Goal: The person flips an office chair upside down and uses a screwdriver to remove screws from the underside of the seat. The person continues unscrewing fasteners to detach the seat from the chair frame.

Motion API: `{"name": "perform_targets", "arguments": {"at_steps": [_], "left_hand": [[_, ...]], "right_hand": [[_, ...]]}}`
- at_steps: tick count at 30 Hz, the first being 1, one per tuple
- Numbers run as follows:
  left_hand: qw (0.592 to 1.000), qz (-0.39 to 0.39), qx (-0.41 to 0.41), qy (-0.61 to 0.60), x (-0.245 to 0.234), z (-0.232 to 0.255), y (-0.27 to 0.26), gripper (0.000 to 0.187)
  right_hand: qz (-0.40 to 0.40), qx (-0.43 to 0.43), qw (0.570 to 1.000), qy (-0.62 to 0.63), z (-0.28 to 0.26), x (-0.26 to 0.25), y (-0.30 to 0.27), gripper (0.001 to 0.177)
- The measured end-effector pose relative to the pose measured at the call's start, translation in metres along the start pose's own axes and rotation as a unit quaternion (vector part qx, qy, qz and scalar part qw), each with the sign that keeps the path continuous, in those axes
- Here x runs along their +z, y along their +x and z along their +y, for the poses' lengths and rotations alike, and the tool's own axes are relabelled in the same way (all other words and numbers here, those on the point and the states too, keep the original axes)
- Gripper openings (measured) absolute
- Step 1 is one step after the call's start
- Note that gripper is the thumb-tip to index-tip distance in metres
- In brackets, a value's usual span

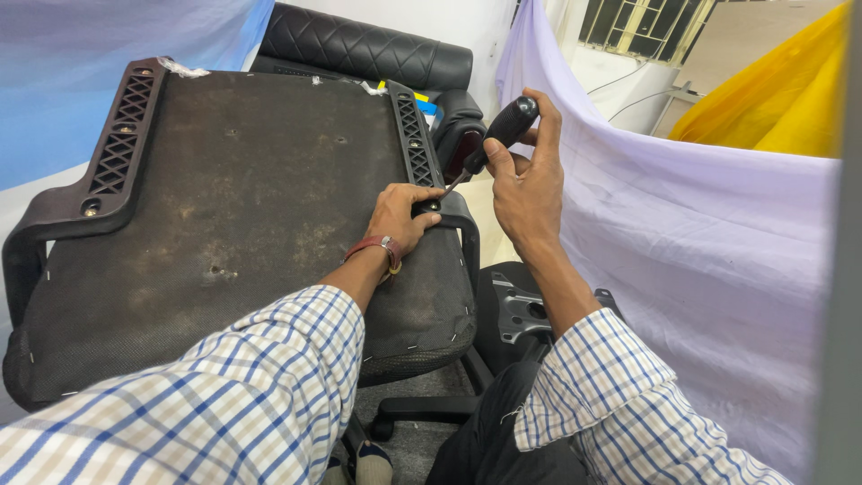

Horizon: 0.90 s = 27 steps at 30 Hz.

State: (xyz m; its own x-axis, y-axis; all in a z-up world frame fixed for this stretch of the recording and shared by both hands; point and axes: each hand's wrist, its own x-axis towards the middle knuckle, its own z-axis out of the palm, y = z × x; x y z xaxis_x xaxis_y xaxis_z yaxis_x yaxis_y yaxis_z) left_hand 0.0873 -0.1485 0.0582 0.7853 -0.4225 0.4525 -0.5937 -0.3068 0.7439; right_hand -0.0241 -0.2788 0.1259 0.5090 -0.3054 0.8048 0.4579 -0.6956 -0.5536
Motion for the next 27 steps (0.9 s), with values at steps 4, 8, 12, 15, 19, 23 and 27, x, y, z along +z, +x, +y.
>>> {"name": "perform_targets", "arguments": {"at_steps": [4, 8, 12, 15, 19, 23, 27], "left_hand": [[1.0, 0.002, -0.003, -0.002, 0.0, 0.0, -0.001, 0.043], [1.0, 0.006, 0.0, -0.006, 0.002, -0.002, -0.001, 0.042], [1.0, 0.017, 0.025, -0.004, 0.003, -0.006, 0.0, 0.042], [0.999, 0.024, 0.023, -0.003, 0.004, -0.006, 0.001, 0.04], [0.998, 0.035, 0.044, -0.024, 0.003, 0.001, 0.007, 0.033], [0.998, 0.037, 0.036, -0.048, 0.005, 0.008, 0.011, 0.024], [0.998, 0.046, -0.031, -0.037, 0.01, 0.013, 0.011, 0.016]], "right_hand": [[-0.003, 0.007, 1.0, 0.009, -0.001, -0.001, 0.0, 0.065], [-0.01, 0.006, 1.0, 0.019, 0.0, -0.001, 0.0, 0.064], [-0.017, -0.01, 0.999, 0.035, -0.001, 0.003, 0.001, 0.063], [-0.018, -0.033, 0.999, 0.027, -0.002, 0.006, 0.002, 0.062], [-0.009, -0.044, 0.999, 0.012, -0.003, 0.008, 0.003, 0.064], [0.027, -0.062, 0.996, -0.059, -0.001, 0.012, 0.002, 0.062], [0.02, -0.057, 0.996, -0.069, 0.002, 0.016, 0.014, 0.06]]}}
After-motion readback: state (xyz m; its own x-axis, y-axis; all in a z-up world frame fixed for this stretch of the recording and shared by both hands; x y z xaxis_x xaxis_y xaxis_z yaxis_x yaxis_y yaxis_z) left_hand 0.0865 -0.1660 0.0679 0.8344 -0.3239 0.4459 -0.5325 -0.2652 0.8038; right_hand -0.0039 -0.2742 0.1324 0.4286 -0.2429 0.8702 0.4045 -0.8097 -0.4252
